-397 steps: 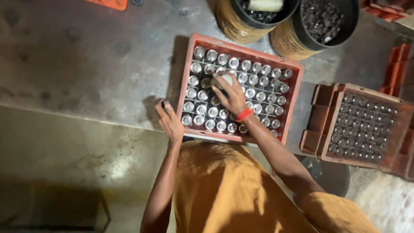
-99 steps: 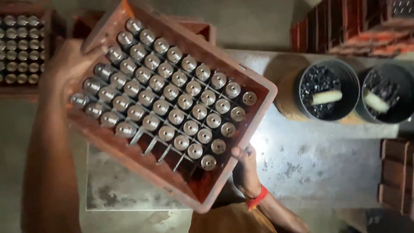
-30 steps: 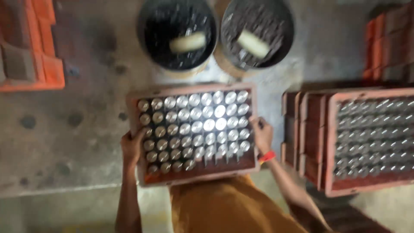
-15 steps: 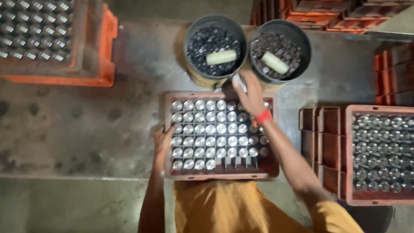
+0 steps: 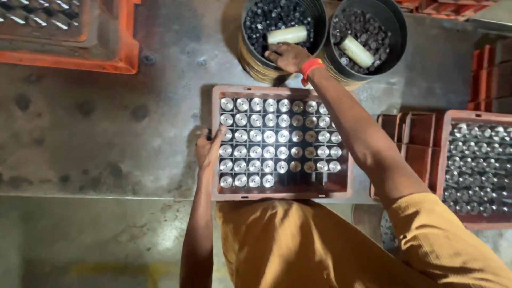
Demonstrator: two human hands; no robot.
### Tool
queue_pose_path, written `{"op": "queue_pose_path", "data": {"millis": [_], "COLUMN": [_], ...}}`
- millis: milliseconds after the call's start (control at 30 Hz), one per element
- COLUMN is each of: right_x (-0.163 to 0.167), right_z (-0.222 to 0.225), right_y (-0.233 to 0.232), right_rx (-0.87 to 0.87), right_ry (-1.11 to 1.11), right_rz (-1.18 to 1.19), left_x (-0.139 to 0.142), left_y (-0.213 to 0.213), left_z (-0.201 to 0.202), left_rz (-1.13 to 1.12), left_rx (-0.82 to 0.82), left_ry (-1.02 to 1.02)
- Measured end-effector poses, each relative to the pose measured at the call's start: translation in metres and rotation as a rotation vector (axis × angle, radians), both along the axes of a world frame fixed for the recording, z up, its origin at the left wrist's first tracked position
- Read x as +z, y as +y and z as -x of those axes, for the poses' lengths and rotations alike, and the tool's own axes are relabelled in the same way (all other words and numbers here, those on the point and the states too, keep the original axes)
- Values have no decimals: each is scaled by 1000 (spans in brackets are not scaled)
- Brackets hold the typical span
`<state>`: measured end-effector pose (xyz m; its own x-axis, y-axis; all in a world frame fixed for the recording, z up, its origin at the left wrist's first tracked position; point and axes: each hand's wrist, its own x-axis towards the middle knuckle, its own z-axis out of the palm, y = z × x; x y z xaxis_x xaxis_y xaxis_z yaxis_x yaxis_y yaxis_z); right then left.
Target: The person repeatedly picks small black caps from a crate of metal cups, inspects them, and places them into one of two nearby buckets. The person also moves a full crate aside and brings a new crate into view to continue the process.
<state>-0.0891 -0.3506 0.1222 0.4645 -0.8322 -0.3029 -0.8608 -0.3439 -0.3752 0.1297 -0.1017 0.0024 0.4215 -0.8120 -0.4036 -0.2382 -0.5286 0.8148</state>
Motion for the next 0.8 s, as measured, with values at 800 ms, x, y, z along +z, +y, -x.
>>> {"op": "queue_pose_path", "data": {"millis": [800], "right_x": [-13], "right_z": [20], "right_y": [-24], "right_rx": [-90], "right_ry": [-587], "right_rz": [160], "left_x": [9], "left_y": [172], "left_z": [32], "left_rz": [366], "left_rx": [614], "left_ry": [153]}}
